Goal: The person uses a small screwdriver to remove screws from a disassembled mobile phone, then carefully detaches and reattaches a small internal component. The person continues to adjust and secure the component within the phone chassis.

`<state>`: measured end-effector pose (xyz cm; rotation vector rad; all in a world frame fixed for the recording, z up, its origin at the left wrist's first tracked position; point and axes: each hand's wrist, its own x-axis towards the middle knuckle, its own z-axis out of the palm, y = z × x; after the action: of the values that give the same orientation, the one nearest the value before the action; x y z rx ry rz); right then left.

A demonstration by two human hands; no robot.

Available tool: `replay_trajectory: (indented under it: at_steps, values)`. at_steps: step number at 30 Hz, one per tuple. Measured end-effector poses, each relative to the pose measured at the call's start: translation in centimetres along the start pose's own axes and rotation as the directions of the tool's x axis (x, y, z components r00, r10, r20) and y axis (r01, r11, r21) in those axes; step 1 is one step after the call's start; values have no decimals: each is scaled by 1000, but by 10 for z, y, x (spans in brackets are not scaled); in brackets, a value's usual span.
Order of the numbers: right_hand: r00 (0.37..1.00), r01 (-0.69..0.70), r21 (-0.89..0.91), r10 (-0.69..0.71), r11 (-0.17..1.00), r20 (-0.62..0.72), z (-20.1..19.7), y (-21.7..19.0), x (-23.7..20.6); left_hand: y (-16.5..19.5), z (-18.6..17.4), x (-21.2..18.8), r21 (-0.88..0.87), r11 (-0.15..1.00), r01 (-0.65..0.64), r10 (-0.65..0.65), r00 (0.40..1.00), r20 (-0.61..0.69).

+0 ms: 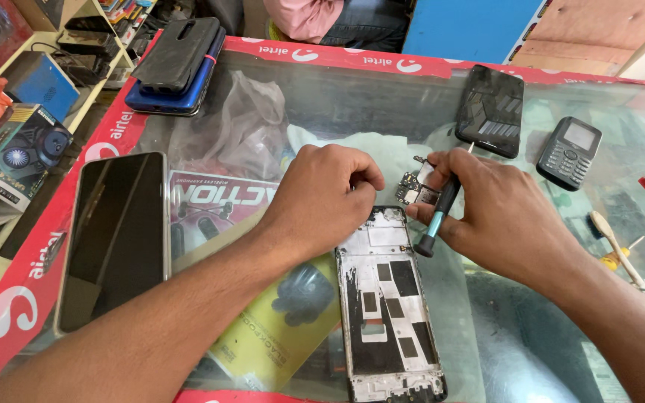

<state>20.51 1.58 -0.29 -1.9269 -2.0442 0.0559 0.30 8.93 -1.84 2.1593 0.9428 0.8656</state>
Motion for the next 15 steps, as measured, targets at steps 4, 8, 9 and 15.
replay_trajectory:
  at_steps: [4,8,9,15]
  values:
    - [969,-167,-208,200,964,148,-2,0,1,-1,-2,0,4,1000,-6,6,1000,30]
    - [986,57,-29,-61,998,-155,-2,6,-3,-4,-2,1,12,998,-57,56,998,34]
    - [979,59,-55,-69,997,-194,-3,8,-3,-5,-2,1,16,998,-65,65,997,33]
    - [928,14,309,103,951,-358,-2,13,-13,-4,2,2,-64,997,-34,31,998,-52]
